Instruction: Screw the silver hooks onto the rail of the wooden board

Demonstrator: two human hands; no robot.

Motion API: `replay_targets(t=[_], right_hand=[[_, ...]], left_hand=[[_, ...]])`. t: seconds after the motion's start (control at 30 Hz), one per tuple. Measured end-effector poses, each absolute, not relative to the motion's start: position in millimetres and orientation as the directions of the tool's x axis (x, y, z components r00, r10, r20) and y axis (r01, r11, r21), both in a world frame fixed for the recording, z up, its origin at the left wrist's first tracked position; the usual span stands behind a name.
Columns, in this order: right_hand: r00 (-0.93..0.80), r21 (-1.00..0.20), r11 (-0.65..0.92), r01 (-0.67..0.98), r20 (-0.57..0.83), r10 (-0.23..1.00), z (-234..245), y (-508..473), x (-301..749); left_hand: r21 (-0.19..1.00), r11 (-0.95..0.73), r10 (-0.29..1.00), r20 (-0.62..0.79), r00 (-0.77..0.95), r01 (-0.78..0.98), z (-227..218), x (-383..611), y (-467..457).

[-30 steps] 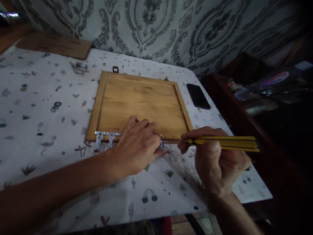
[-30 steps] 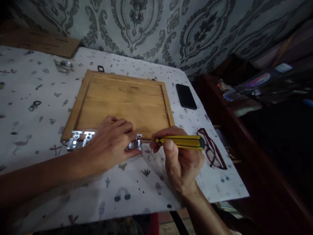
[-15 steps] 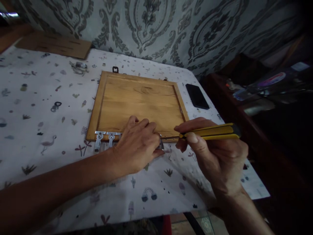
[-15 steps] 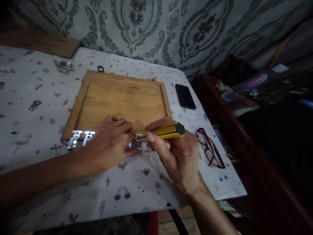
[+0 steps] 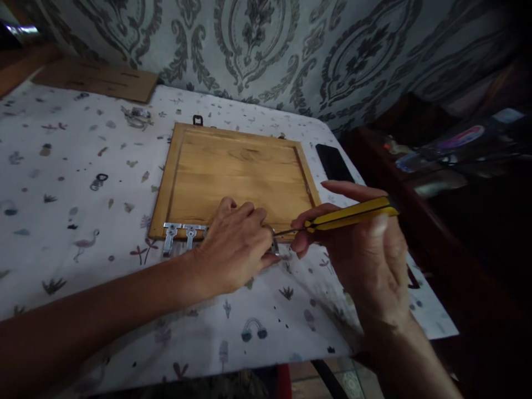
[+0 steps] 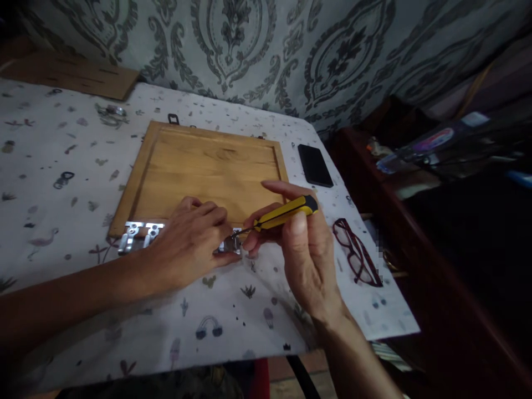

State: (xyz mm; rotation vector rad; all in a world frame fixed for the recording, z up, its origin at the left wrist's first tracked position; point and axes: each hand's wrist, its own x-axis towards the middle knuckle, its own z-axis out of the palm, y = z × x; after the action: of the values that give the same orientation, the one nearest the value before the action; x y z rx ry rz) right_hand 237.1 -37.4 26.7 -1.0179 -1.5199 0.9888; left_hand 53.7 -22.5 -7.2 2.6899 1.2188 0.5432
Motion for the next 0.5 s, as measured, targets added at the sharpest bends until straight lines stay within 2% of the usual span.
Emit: replay_targets(t=[0.17, 0.33, 0.43, 0.5], right_hand=[[-0.120, -0.944, 0.306, 0.124, 0.292, 0.949, 22.5, -40.2, 236.3], [0.016, -0.905, 0.412, 0.106, 0.416, 0.909, 23.4, -42.2, 231.8], [0.099, -0.872, 0.460, 0.167, 0.479, 0.872, 25.9, -44.0, 232.5], [0.133, -0.842, 0.467, 0.268, 0.513, 0.848, 26.9, -45.7, 238.3]], left_hand=[[0.266, -0.662, 0.749, 0.266, 0.607, 0.701, -7.4, 54.4, -21.6], [0.272, -0.666, 0.746, 0.261, 0.613, 0.695, -8.4, 52.4, -20.9], [0.281, -0.664, 0.748, 0.262, 0.610, 0.693, -8.2, 52.5, -21.0], [0.287, -0.665, 0.747, 0.268, 0.608, 0.690, -7.9, 52.9, -21.0]])
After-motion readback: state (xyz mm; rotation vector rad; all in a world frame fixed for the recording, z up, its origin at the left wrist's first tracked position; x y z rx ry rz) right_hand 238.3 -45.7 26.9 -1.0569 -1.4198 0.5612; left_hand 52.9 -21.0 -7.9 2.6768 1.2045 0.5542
